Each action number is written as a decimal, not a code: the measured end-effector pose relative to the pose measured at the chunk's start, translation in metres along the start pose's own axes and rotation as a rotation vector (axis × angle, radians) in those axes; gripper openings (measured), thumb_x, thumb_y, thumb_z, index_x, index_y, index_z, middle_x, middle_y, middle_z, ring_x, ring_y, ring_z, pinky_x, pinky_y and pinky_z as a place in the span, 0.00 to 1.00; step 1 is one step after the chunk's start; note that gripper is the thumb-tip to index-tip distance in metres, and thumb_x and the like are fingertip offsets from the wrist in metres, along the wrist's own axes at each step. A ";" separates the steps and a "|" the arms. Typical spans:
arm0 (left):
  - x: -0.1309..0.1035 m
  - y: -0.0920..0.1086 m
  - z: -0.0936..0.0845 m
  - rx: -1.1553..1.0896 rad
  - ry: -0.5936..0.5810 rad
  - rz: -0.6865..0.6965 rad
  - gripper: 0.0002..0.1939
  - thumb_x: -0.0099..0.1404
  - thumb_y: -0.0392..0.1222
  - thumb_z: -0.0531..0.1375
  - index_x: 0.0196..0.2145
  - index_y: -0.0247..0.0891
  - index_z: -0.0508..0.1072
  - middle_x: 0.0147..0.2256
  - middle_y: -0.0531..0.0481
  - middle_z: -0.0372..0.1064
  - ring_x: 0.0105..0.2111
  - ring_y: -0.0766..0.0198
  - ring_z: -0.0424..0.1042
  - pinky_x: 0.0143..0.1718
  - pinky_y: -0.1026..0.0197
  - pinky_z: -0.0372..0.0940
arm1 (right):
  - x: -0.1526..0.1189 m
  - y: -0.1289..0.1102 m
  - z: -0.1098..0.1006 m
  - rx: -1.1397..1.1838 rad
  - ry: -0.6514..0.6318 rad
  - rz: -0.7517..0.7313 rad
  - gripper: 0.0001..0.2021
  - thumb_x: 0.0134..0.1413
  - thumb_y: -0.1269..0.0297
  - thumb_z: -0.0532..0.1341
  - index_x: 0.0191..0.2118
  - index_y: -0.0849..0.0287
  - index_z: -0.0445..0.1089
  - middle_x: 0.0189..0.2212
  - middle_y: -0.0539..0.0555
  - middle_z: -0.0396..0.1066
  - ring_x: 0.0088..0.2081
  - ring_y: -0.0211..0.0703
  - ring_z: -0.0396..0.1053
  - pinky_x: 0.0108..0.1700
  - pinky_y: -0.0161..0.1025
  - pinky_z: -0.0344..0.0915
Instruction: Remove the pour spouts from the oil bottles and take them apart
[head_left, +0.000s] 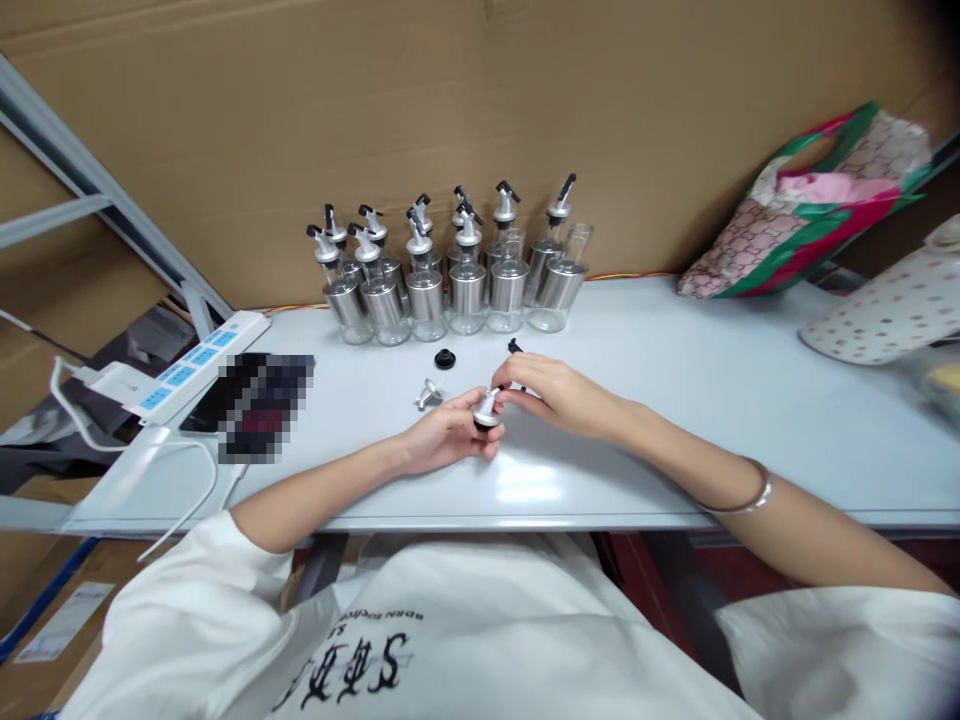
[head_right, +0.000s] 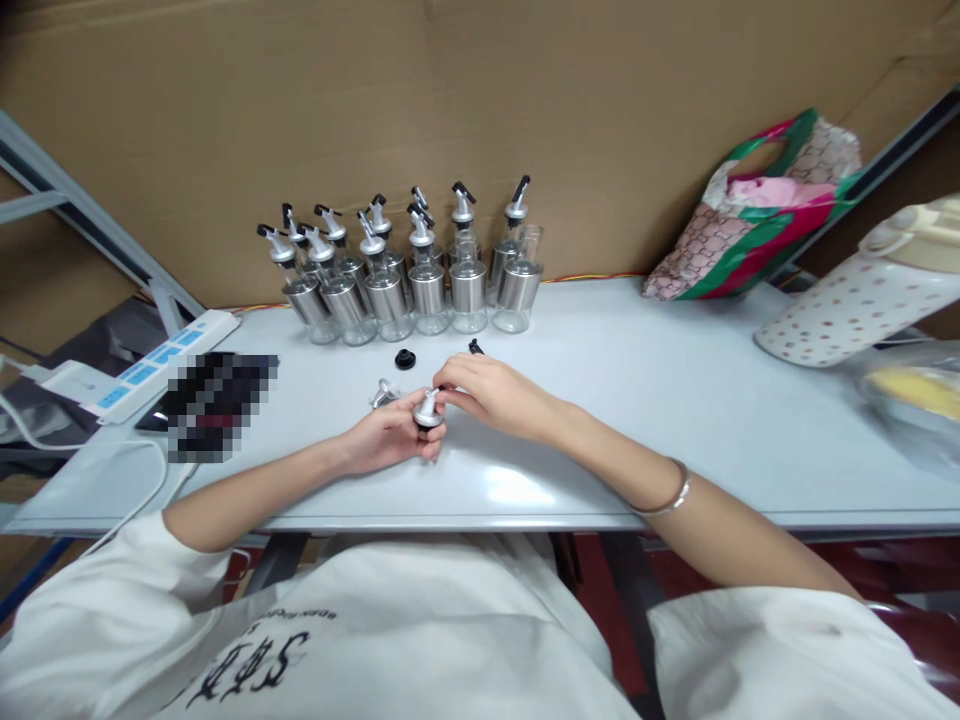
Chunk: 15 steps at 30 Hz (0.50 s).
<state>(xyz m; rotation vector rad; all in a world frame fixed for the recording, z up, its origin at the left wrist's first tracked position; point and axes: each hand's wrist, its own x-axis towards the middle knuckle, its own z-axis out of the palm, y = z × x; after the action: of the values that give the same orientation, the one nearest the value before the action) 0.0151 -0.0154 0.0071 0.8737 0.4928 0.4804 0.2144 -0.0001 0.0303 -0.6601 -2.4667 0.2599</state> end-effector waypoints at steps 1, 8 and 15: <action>0.000 0.001 0.001 -0.011 -0.009 -0.013 0.15 0.48 0.31 0.54 0.36 0.38 0.60 0.24 0.55 0.62 0.23 0.67 0.65 0.32 0.61 0.58 | 0.000 0.000 0.000 -0.018 -0.004 -0.008 0.12 0.66 0.60 0.48 0.37 0.59 0.65 0.31 0.56 0.69 0.34 0.42 0.65 0.38 0.38 0.61; -0.001 0.002 0.006 -0.007 -0.005 -0.019 0.09 0.56 0.35 0.58 0.32 0.39 0.59 0.25 0.56 0.60 0.23 0.70 0.62 0.30 0.63 0.57 | -0.002 0.005 0.000 -0.164 -0.035 -0.080 0.19 0.67 0.58 0.42 0.31 0.58 0.63 0.26 0.53 0.65 0.29 0.41 0.59 0.34 0.37 0.55; 0.000 -0.003 0.004 0.094 -0.004 0.033 0.17 0.55 0.43 0.65 0.38 0.38 0.62 0.32 0.52 0.68 0.24 0.71 0.67 0.30 0.63 0.59 | -0.001 0.003 0.001 -0.204 -0.031 -0.069 0.19 0.68 0.59 0.41 0.27 0.57 0.59 0.23 0.52 0.62 0.27 0.40 0.56 0.33 0.36 0.53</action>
<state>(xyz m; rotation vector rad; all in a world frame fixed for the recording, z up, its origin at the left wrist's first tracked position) 0.0183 -0.0192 0.0071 0.9746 0.5011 0.4887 0.2161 0.0017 0.0282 -0.6567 -2.5621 -0.0084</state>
